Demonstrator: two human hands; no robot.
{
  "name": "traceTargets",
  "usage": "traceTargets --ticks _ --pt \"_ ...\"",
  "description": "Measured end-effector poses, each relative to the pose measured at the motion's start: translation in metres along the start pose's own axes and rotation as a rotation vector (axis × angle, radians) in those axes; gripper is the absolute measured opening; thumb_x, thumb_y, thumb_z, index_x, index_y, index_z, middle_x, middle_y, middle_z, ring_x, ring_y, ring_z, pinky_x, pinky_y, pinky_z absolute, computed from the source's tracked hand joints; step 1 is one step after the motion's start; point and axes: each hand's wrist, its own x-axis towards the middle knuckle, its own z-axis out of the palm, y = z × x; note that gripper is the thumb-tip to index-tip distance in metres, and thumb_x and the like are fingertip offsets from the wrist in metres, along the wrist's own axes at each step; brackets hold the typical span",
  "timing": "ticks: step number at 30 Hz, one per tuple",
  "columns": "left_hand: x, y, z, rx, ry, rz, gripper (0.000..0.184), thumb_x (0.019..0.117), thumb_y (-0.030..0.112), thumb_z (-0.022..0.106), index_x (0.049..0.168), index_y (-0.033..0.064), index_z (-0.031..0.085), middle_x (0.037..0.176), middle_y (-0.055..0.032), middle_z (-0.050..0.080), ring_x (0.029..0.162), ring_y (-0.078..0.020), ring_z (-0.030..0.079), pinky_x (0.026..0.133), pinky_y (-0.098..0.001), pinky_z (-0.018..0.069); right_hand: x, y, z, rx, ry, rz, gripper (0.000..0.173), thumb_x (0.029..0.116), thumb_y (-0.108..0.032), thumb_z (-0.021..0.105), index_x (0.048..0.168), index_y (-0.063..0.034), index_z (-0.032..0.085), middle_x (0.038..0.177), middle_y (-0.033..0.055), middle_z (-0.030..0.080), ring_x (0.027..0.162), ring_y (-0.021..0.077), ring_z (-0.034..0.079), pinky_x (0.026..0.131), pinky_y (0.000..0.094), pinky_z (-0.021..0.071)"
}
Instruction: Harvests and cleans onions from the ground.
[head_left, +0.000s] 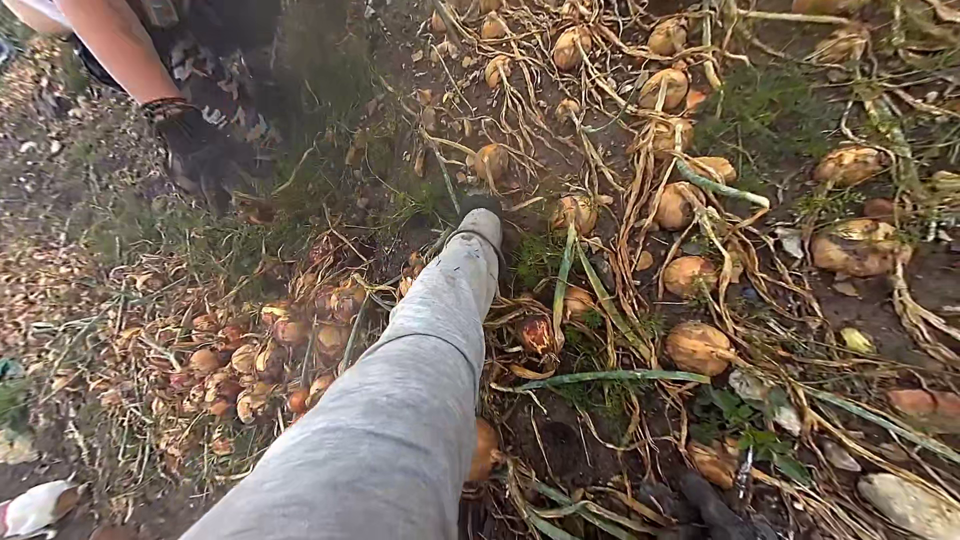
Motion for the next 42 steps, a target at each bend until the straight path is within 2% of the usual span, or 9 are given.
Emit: traceTargets --ticks 4,10,15,20,23,27,34,38,42 --pt "-0.041 -0.015 -0.013 0.100 0.029 0.226 0.045 0.1024 0.010 0.059 0.146 0.0048 0.053 0.143 -0.0284 0.056 0.136 -0.0486 0.051 0.109 -0.0657 0.0422 0.002 -0.007 -0.001 -0.092 -0.025 0.011 0.040 0.1104 -0.037 0.041 0.117 -0.0039 0.062 0.083 0.0081 0.074 0.052 0.0153 0.064 0.043 0.0308 0.0520" --pt "-0.172 -0.046 -0.056 0.174 -0.293 0.596 0.043 0.1046 0.043 0.059 0.103 0.0015 0.070 0.098 -0.0187 0.069 0.094 -0.0350 0.068 0.087 -0.0592 0.0521 -0.001 -0.005 0.001 -0.049 0.002 -0.006 0.038 0.1100 -0.036 0.044 0.113 -0.0031 0.063 0.076 0.0082 0.072 0.050 0.0161 0.063 0.043 0.0313 0.0522" --pt "-0.140 0.057 -0.050 -0.165 -0.119 0.256 0.072 0.1096 0.056 0.033 0.131 -0.0053 0.063 0.139 -0.0279 0.060 0.135 -0.0409 0.055 0.112 -0.0613 0.0406 -0.008 -0.011 0.008 -0.052 0.054 0.006 0.038 0.1104 -0.036 0.044 0.110 -0.0040 0.064 0.073 0.0089 0.072 0.047 0.0161 0.062 0.040 0.0307 0.0497" --pt "-0.095 0.105 0.002 -0.015 -0.074 0.237 0.042 0.1056 0.017 0.053 0.145 0.0024 0.054 0.146 -0.0274 0.055 0.137 -0.0459 0.051 0.108 -0.0649 0.0430 -0.005 -0.009 0.009 -0.043 0.100 0.059 0.041 0.1096 -0.040 0.047 0.107 -0.0036 0.067 0.068 0.0102 0.070 0.043 0.0159 0.058 0.037 0.0293 0.0456" --pt "-0.112 0.083 -0.002 -0.177 -0.063 0.285 0.047 0.1095 0.013 0.046 0.155 0.0033 0.042 0.151 -0.0291 0.049 0.142 -0.0468 0.046 0.115 -0.0625 0.0371 -0.008 -0.012 0.012 -0.019 0.114 0.046 0.039 0.1096 -0.038 0.048 0.110 -0.0034 0.065 0.072 0.0104 0.072 0.044 0.0157 0.060 0.037 0.0290 0.0462" --pt "-0.160 0.015 0.015 -0.702 0.135 0.175 0.046 0.1134 0.031 0.039 0.140 -0.0023 0.057 0.139 -0.0290 0.059 0.134 -0.0417 0.054 0.115 -0.0565 0.0385 -0.006 -0.010 0.009 -0.056 0.103 0.040 0.041 0.1093 -0.040 0.048 0.106 -0.0041 0.067 0.066 0.0090 0.070 0.040 0.0147 0.056 0.035 0.0287 0.0440" --pt "-0.214 -0.086 0.028 -0.143 0.485 0.124 0.055 0.1005 0.030 0.060 0.145 -0.0004 0.053 0.147 -0.0310 0.051 0.138 -0.0489 0.048 0.114 -0.0638 0.0349 -0.005 -0.013 0.007 -0.077 0.073 0.055 0.040 0.1087 -0.040 0.049 0.106 -0.0045 0.066 0.061 0.0080 0.066 0.039 0.0153 0.054 0.037 0.0304 0.0448" --pt "-0.215 0.014 0.026 0.054 0.030 0.227 0.069 0.1013 0.065 0.047 0.110 0.0022 0.071 0.117 -0.0223 0.071 0.115 -0.0390 0.068 0.094 -0.0612 0.0526 -0.002 -0.011 0.004 -0.099 0.054 0.045 0.042 0.1084 -0.041 0.049 0.107 -0.0038 0.068 0.062 0.0090 0.067 0.040 0.0160 0.055 0.037 0.0316 0.0462" --pt "-0.187 0.057 0.045 0.223 -0.181 0.315 0.054 0.1048 0.050 0.048 0.111 0.0029 0.073 0.123 -0.0221 0.070 0.118 -0.0403 0.066 0.093 -0.0655 0.0508 -0.002 -0.013 0.004 -0.076 0.082 0.040 0.040 0.1080 -0.040 0.051 0.104 -0.0041 0.068 0.060 0.0087 0.067 0.038 0.0147 0.054 0.035 0.0299 0.0440"
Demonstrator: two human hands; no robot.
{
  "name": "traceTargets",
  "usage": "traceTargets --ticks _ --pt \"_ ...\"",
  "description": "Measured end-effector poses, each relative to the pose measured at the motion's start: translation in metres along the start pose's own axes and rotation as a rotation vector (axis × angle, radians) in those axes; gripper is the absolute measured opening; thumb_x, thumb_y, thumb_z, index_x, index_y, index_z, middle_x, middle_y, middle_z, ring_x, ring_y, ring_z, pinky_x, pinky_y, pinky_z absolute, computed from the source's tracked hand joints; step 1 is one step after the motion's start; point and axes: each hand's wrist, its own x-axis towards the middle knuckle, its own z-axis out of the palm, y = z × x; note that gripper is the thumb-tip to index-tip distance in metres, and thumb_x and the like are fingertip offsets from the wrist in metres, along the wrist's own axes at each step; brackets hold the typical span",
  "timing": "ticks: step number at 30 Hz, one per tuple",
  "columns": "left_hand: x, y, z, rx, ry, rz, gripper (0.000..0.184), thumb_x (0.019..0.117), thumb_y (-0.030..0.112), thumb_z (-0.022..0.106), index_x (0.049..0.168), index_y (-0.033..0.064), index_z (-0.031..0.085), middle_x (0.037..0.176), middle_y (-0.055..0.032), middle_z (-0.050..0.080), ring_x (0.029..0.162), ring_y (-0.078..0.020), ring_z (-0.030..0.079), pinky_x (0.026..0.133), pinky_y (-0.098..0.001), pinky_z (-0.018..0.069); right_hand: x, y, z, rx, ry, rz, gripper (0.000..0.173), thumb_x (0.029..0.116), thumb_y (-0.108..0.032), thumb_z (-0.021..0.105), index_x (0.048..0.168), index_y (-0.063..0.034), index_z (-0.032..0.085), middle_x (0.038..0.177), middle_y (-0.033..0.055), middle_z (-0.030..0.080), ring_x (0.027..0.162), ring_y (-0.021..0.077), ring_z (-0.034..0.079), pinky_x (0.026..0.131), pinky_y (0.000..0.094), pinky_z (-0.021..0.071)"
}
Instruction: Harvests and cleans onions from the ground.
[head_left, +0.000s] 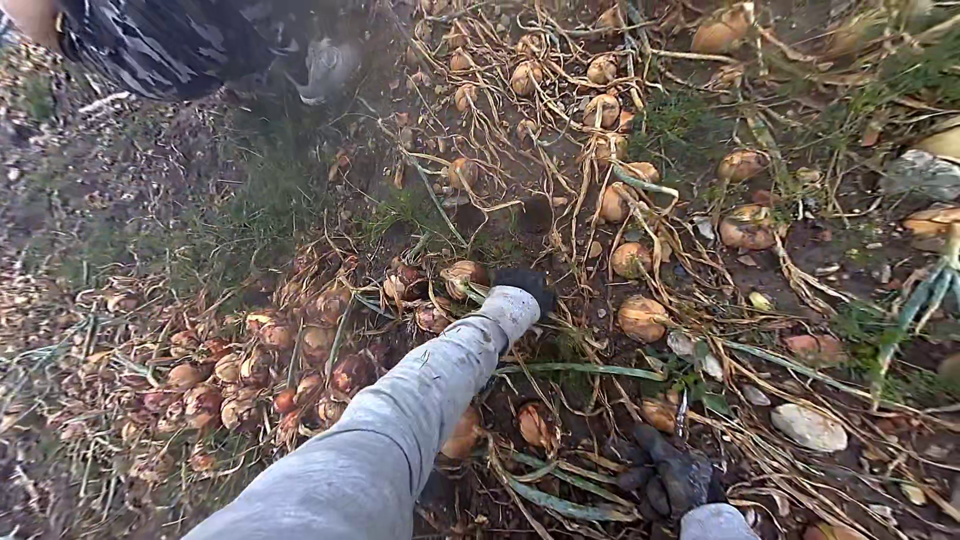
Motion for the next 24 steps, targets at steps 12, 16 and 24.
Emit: traceTargets --ticks 12,16,24 --pt "-0.097 -0.033 0.039 0.234 -0.294 0.540 0.043 0.1041 0.040 0.058 0.118 0.0006 0.068 0.115 -0.0236 0.069 0.113 -0.0420 0.065 0.097 -0.0636 0.0478 0.001 0.001 0.000 -0.013 -0.036 -0.014 0.043 0.1101 -0.041 0.046 0.106 -0.0031 0.066 0.063 0.0091 0.068 0.039 0.0155 0.055 0.037 0.0299 0.0450" --pt "-0.062 0.007 -0.039 0.015 0.111 0.503 0.045 0.1043 0.036 0.059 0.138 0.0065 0.060 0.133 -0.0199 0.064 0.126 -0.0370 0.061 0.104 -0.0575 0.0493 0.001 0.002 -0.001 -0.005 -0.054 -0.009 0.044 0.1105 -0.041 0.045 0.105 -0.0025 0.065 0.060 0.0086 0.066 0.038 0.0155 0.054 0.037 0.0311 0.0459" --pt "0.097 0.086 -0.084 -0.328 0.489 0.391 0.042 0.1017 0.020 0.060 0.143 0.0124 0.060 0.150 -0.0135 0.056 0.140 -0.0320 0.052 0.114 -0.0537 0.0426 -0.010 0.001 0.006 0.085 0.000 -0.048 0.035 0.1083 -0.032 0.053 0.115 0.0007 0.063 0.075 0.0119 0.070 0.050 0.0192 0.061 0.045 0.0354 0.0528"
